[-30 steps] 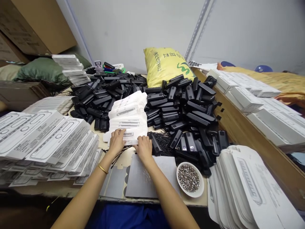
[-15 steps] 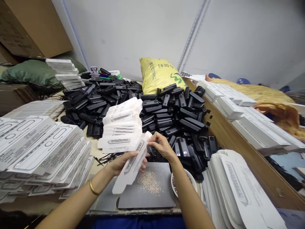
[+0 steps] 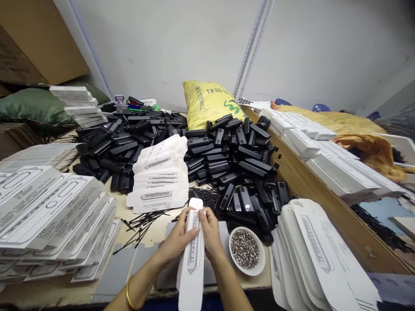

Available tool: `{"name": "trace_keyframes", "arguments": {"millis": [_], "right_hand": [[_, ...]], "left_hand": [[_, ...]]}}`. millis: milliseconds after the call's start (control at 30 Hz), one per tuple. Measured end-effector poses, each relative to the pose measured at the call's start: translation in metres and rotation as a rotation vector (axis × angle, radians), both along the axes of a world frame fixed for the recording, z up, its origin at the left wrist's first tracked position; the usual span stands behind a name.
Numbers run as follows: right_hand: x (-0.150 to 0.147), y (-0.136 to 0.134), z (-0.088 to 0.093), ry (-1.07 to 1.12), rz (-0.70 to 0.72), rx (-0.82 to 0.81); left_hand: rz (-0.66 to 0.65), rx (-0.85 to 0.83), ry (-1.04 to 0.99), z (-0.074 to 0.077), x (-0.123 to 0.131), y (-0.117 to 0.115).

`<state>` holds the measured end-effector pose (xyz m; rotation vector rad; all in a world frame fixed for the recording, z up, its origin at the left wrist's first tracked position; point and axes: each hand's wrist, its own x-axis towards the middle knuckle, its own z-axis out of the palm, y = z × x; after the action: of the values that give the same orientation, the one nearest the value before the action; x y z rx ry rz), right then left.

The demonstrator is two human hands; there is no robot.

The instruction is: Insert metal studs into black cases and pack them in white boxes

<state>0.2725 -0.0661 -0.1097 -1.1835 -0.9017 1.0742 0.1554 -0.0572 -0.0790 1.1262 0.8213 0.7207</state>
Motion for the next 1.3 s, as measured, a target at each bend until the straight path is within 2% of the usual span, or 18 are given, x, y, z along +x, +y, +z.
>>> {"name": "trace_keyframes", "arguments": {"millis": [100,200,267,433,500,567,667,700,767,833,867,933,1000,1067,1133,1200,1300], "right_hand": [[0.001,-0.002,0.003,0.251,-0.010,-0.018],[0.004,-0.004,0.010,0.334,-0.037,0.006],[0.007,-0.003,0.012,0.385,-0.005,-0.034],[0.009,0.004,0.007,0.472,0.048,-0.214],[0.006,0.001,0.003,0.454,0.050,-0.240],[0.003,-0.009,-0.001,0.427,0.037,-0.215],[0.000,-0.028,-0.004,0.392,0.062,-0.186],[0.000,-0.033,-0.004,0.386,0.054,-0.191],[0.004,-0.035,-0.005,0.370,-0.054,-0.207],[0.008,-0.029,-0.005,0.313,-0.167,-0.213],[0.009,-0.023,-0.005,0.256,-0.178,-0.209],[0.011,-0.010,-0.003,0.050,-0.115,-0.173],[0.011,0.005,-0.004,-0.295,-0.066,-0.118],[0.013,0.018,-0.007,-0.659,-0.050,-0.112],[0.019,0.028,-0.013,-0.863,0.007,-0.142],[0.031,0.033,-0.016,-0.858,0.037,-0.136],[0.060,0.029,-0.004,-0.553,-0.004,-0.133]], "left_hand": [[0.023,-0.072,0.037,-0.004,0.004,-0.006],[0.100,-0.178,0.039,-0.001,0.006,-0.011],[0.096,-0.189,0.071,0.001,0.005,-0.015],[0.048,0.064,0.310,-0.005,0.001,-0.020],[0.047,0.042,0.303,-0.007,0.000,-0.018],[0.035,-0.053,0.248,-0.008,-0.003,-0.015],[0.105,-0.088,0.255,-0.008,-0.010,-0.012],[0.124,-0.042,0.279,-0.008,-0.012,-0.013],[0.091,0.155,0.326,-0.011,-0.015,-0.022],[0.018,0.458,0.370,-0.015,-0.014,-0.034],[0.018,0.617,0.387,-0.017,-0.012,-0.040],[0.124,0.844,0.402,-0.017,-0.007,-0.047],[0.287,0.828,0.442,-0.013,-0.005,-0.044],[0.409,0.655,0.574,-0.005,-0.008,-0.032],[0.430,0.539,0.754,0.003,-0.018,-0.016],[0.357,0.571,0.906,0.006,-0.030,-0.002],[0.206,0.626,1.101,0.007,-0.044,0.013]]}}
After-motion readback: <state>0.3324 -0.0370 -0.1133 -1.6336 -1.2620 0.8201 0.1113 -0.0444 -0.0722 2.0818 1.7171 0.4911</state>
